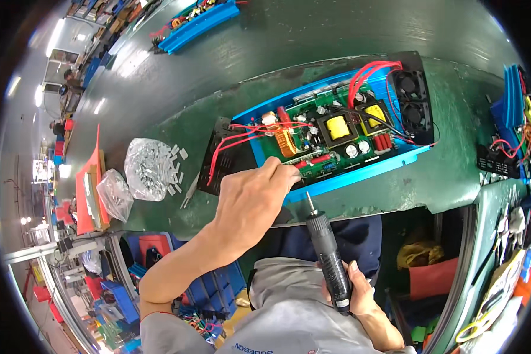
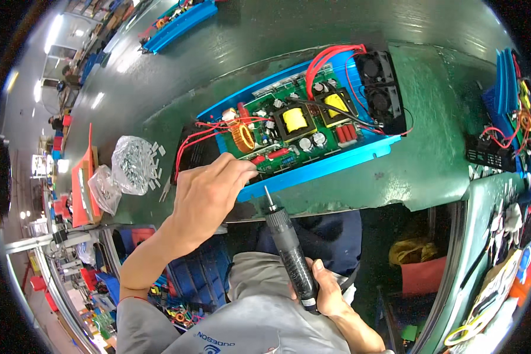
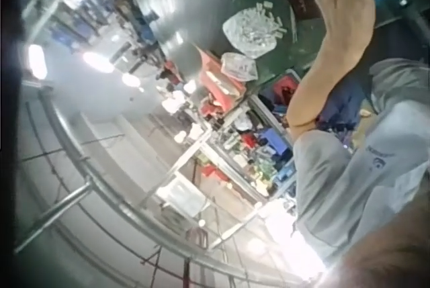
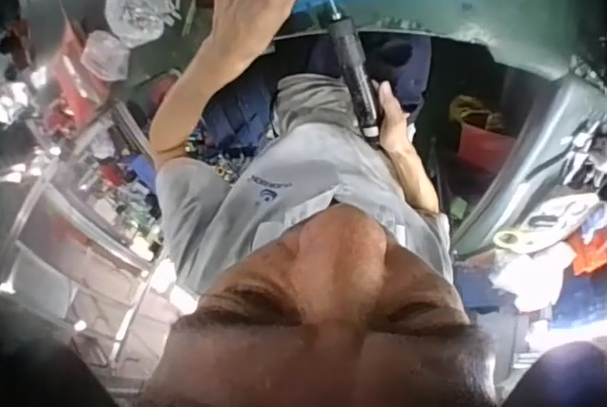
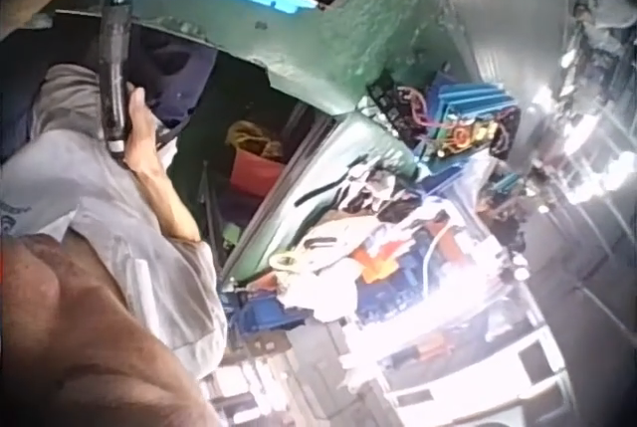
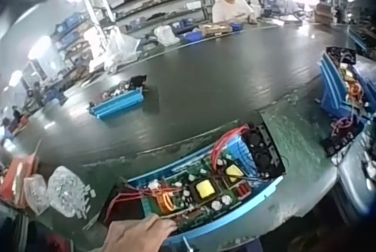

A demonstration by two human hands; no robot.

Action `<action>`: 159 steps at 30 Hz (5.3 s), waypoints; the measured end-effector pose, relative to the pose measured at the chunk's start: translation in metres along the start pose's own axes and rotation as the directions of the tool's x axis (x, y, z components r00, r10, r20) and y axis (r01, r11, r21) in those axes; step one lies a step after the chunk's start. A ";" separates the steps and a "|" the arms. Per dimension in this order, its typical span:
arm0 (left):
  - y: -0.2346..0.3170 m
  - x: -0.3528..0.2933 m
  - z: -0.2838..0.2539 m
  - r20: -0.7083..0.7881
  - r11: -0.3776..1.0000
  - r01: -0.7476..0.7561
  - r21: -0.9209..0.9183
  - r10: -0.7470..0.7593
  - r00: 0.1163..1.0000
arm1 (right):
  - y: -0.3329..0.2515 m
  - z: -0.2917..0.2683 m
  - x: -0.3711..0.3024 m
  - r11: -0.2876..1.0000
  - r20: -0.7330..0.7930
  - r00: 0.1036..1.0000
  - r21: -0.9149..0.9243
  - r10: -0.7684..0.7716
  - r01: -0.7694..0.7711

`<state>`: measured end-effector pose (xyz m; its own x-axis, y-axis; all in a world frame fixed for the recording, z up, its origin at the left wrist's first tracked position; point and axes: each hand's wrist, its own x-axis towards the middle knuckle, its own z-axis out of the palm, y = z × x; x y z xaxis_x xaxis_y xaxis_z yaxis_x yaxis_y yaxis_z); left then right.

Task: Assembling an electronic inverter unit by using an electric screwdriver to secure components inside a blue metal housing.

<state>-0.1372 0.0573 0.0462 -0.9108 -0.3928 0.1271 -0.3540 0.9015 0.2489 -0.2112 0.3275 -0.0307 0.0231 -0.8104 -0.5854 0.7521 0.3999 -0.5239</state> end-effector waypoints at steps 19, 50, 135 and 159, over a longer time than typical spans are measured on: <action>-0.014 0.011 -0.015 0.273 0.861 0.251 -0.443 -0.138 0.952 | 0.001 -0.003 -0.004 0.971 0.066 0.987 0.180 0.146 -0.156; 0.004 0.005 -0.031 0.358 0.989 -0.144 0.016 0.129 0.925 | 0.004 0.012 -0.009 0.843 -0.267 0.939 -0.537 -0.215 0.041; -0.344 0.058 -0.073 0.310 0.045 0.567 -0.822 -0.801 0.513 | -0.142 -0.060 0.054 -0.215 0.223 0.249 -0.975 -0.943 0.060; -0.061 0.175 -0.008 0.730 0.889 -0.003 -0.458 0.378 0.570 | -0.109 -0.103 -0.024 0.325 -0.271 0.228 -0.912 -0.935 0.252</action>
<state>-0.2735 -0.0678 0.0614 -0.8077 0.2491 -0.5344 -0.2151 0.7193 0.6605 -0.3612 0.3478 -0.0230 -0.8764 -0.4430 0.1890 -0.3500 0.3161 -0.8818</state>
